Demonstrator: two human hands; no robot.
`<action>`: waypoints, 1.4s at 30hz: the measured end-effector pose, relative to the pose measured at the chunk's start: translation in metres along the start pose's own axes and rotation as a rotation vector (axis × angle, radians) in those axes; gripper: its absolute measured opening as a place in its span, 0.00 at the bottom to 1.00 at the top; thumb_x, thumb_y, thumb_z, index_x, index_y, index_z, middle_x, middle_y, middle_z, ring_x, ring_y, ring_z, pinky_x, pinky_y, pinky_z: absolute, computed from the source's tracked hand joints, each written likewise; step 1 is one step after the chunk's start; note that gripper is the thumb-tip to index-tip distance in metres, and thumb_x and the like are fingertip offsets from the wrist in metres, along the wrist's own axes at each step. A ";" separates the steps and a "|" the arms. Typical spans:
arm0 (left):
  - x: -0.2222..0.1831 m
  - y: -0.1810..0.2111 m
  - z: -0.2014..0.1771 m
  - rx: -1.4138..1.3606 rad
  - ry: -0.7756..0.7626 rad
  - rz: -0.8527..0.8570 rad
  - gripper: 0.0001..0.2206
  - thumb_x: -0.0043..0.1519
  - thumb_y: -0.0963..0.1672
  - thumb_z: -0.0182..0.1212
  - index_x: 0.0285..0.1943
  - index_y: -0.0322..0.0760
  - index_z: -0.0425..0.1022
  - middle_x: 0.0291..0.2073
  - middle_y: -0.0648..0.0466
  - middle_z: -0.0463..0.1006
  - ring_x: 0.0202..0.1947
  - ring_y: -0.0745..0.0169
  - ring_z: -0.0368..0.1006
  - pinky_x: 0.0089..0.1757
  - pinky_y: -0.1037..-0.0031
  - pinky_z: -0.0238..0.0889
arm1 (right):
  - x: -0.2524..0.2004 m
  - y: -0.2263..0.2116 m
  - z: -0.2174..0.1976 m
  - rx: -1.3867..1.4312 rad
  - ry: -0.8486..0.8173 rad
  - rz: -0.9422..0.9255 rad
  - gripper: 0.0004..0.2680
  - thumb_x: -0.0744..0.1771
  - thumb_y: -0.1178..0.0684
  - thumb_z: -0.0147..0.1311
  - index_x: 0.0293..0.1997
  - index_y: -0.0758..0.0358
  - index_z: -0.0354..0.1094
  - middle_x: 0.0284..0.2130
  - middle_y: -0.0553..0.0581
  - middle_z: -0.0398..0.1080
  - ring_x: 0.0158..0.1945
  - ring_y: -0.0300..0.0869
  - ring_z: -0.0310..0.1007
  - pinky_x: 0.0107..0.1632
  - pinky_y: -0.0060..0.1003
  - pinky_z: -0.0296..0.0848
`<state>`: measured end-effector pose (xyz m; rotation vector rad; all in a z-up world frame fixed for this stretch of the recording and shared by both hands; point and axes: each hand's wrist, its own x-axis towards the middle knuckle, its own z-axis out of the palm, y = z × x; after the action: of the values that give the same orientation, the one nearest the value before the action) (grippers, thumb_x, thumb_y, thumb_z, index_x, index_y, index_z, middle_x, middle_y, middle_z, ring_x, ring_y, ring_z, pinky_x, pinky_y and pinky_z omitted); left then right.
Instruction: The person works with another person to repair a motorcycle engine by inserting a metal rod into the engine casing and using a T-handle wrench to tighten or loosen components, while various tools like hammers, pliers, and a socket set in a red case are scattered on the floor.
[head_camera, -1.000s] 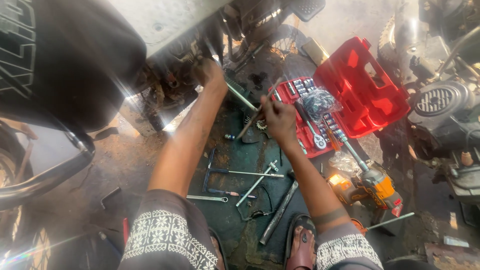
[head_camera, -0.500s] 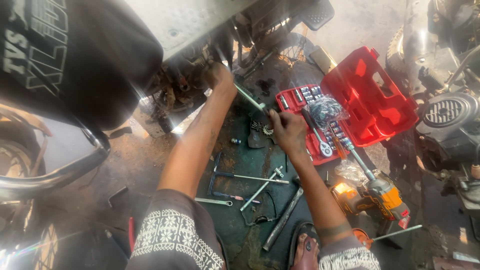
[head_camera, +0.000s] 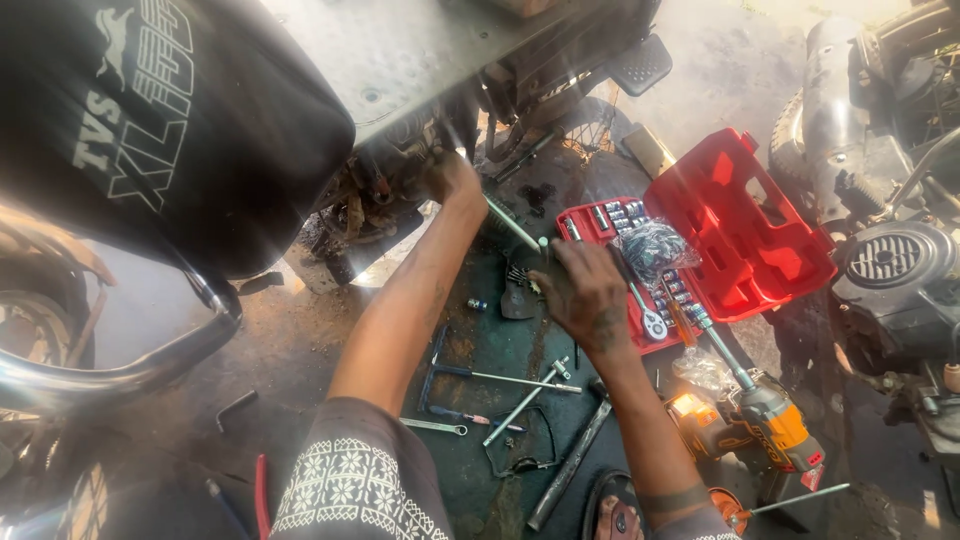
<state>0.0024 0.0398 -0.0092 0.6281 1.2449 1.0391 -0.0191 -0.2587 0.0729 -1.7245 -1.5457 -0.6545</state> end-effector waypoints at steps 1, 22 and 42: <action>-0.004 0.004 -0.001 0.034 -0.002 0.020 0.19 0.71 0.47 0.44 0.58 0.25 0.74 0.55 0.36 0.76 0.52 0.49 0.78 0.49 0.68 0.72 | 0.000 -0.001 0.000 -0.019 -0.021 -0.071 0.15 0.70 0.43 0.56 0.45 0.71 0.73 0.32 0.63 0.76 0.36 0.51 0.77 0.41 0.42 0.75; -0.013 0.004 -0.006 0.006 -0.024 0.023 0.21 0.69 0.50 0.47 0.59 0.30 0.76 0.53 0.36 0.80 0.48 0.45 0.80 0.48 0.64 0.74 | 0.005 -0.011 -0.006 -0.183 -0.035 -0.117 0.10 0.67 0.50 0.63 0.47 0.66 0.74 0.38 0.62 0.75 0.41 0.51 0.77 0.43 0.42 0.76; -0.028 0.015 -0.018 -0.392 -0.303 -0.182 0.14 0.70 0.47 0.42 0.56 0.36 0.68 0.38 0.53 0.73 0.27 0.66 0.66 0.25 0.75 0.57 | 0.018 0.022 0.029 -0.165 -0.207 -0.093 0.16 0.67 0.47 0.65 0.56 0.66 0.72 0.57 0.64 0.71 0.63 0.56 0.72 0.73 0.52 0.62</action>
<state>-0.0189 0.0190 0.0120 0.3446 0.7888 0.9592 0.0027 -0.2255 0.0654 -1.9022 -1.7650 -0.6838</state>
